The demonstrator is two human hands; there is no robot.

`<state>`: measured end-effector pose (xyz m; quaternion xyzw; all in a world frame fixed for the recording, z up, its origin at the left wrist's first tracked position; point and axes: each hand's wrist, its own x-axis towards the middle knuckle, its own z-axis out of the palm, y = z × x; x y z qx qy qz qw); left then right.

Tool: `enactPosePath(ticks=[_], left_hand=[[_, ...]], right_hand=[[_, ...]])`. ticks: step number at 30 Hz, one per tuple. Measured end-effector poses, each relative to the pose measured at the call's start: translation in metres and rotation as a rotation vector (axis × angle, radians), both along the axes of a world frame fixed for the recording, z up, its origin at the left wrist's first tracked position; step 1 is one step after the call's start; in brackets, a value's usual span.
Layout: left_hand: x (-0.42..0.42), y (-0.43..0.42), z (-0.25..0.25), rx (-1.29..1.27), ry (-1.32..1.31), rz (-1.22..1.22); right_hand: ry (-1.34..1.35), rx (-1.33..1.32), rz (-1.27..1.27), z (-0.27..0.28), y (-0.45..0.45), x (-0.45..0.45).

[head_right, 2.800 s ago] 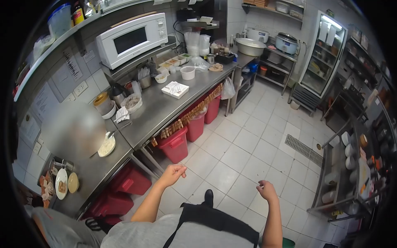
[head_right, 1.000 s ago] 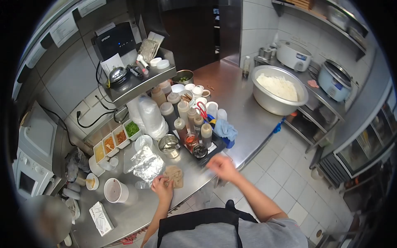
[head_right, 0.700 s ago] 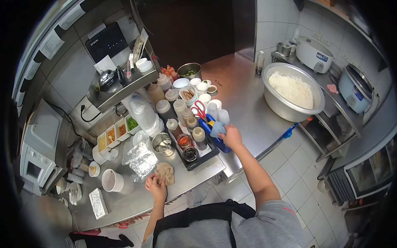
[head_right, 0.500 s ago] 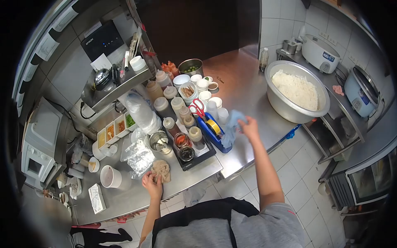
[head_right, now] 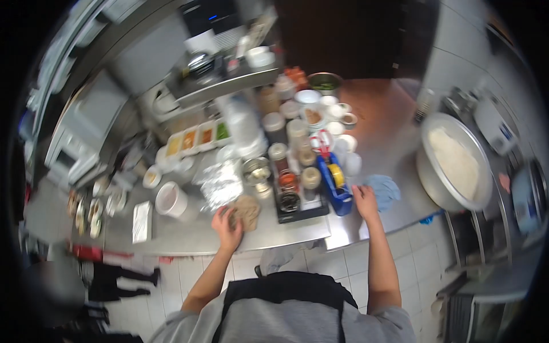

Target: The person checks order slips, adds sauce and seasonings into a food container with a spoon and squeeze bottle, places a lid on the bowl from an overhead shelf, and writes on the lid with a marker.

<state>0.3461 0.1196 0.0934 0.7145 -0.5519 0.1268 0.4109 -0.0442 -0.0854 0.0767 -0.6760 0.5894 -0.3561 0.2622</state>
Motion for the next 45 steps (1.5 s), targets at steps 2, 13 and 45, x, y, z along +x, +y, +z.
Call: enactPosePath(ticks=[2, 13, 45], left_hand=[[-0.025, 0.008, 0.011, -0.11, 0.121, -0.126], [-0.214, -0.067, -0.012, 0.751, 1.714, -1.183], [-0.217, -0.082, 0.053, 0.34, 1.464, -1.428]], right_hand=[[-0.082, 0.245, 0.07, -0.007, -0.001, 0.015], [-0.612, 0.375, 0.117, 0.075, 0.125, -0.025], [-0.206, 0.799, 0.366, 0.04, 0.203, -0.057]])
